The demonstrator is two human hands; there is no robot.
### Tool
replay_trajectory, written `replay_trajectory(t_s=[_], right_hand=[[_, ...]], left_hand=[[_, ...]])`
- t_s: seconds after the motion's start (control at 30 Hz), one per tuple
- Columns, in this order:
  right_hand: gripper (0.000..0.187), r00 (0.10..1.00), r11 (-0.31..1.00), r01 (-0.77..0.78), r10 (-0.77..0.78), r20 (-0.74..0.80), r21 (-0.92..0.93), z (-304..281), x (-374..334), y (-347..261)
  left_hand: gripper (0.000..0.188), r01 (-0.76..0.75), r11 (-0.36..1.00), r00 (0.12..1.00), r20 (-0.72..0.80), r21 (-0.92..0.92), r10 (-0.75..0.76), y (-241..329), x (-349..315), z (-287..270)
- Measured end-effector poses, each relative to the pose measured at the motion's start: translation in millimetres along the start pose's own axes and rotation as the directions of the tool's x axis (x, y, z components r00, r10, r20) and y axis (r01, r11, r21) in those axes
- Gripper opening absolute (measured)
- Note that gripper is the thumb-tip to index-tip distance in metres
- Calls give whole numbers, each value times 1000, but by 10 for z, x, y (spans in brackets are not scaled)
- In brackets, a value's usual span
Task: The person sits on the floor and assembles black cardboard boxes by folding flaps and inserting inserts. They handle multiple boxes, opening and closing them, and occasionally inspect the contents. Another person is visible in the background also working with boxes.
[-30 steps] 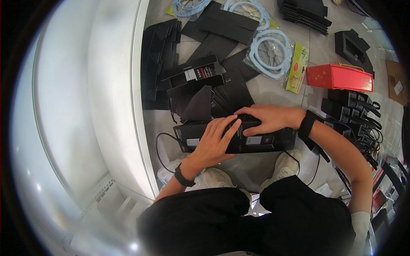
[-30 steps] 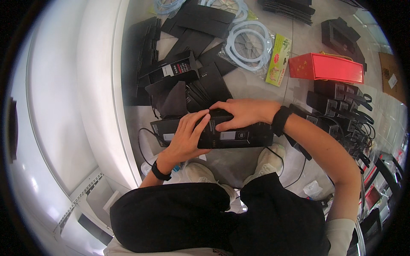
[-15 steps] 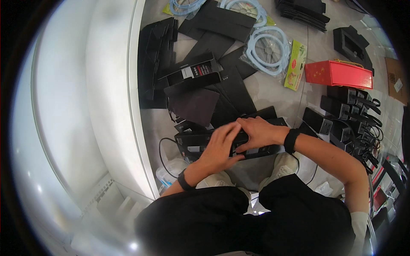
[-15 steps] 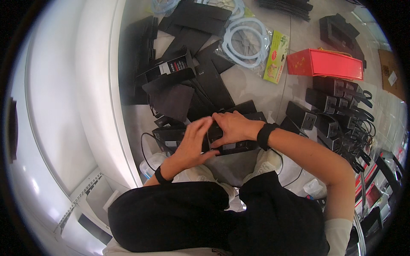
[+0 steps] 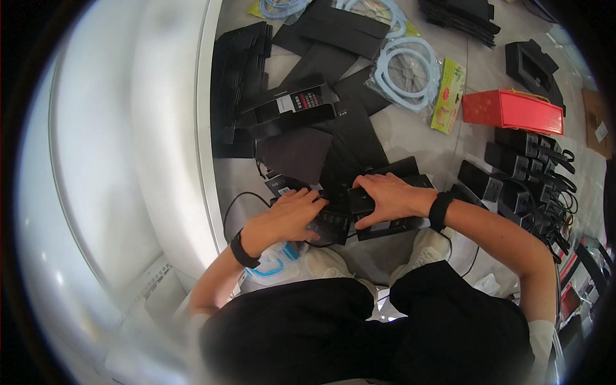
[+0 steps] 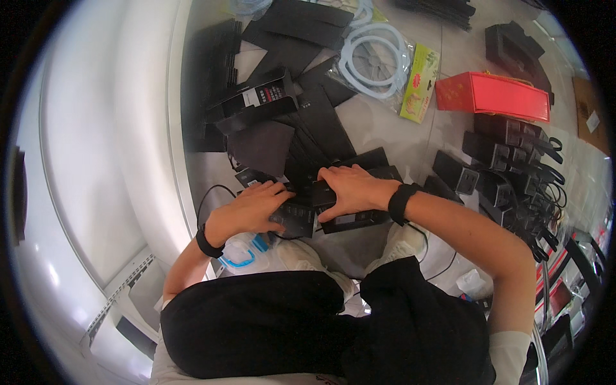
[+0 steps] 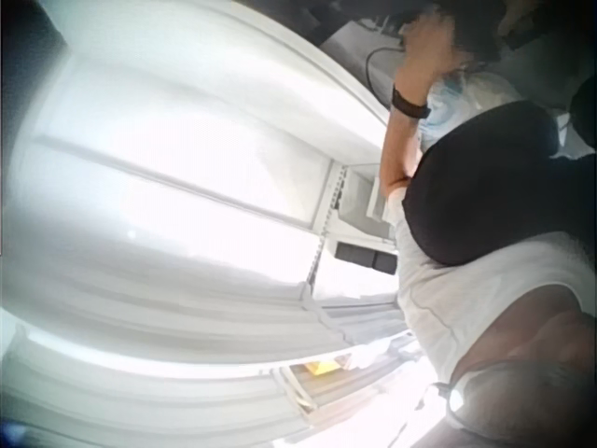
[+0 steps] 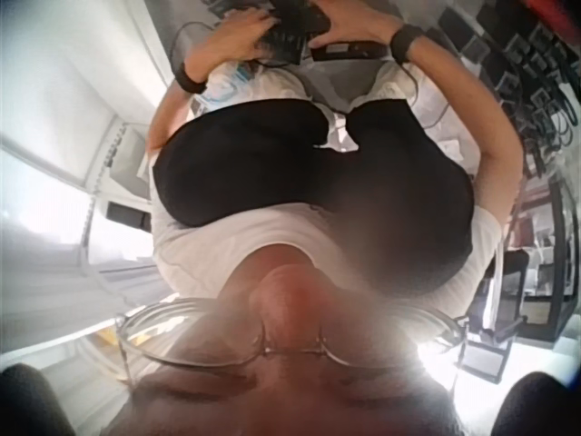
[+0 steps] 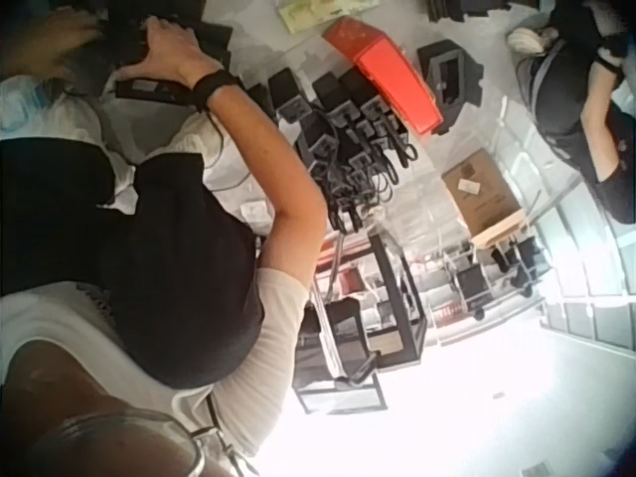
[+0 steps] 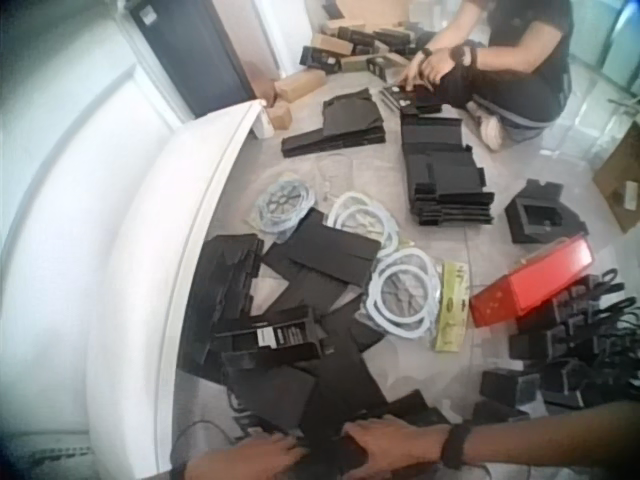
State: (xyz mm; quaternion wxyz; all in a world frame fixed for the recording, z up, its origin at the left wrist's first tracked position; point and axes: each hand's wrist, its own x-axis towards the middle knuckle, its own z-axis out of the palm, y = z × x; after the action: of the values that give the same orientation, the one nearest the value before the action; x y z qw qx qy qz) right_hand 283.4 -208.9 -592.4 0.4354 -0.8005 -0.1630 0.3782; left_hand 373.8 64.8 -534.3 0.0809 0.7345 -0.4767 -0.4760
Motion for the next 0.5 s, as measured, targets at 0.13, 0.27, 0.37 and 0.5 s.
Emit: replay_trajectory(t_s=[0.13,0.27,0.37,0.5], right_hand=[[85,997,998,29,-26,-78,48,-95,-74,-30],[84,912,997,75,-66,-405,7,-622,-337,-162],[83,848,992,114,-69,-525,53,-1162,-526,-409],[84,851,986,85,2,-524,141,-1634,-951,-928]], left_hand=[[59,-59,994,998,8,94,59,-33,69,103],[46,-51,991,998,-18,125,53,-117,142,221],[65,-46,990,990,-123,136,63,-95,88,202],[69,-235,956,906,-396,-177,149,384,19,-494]])
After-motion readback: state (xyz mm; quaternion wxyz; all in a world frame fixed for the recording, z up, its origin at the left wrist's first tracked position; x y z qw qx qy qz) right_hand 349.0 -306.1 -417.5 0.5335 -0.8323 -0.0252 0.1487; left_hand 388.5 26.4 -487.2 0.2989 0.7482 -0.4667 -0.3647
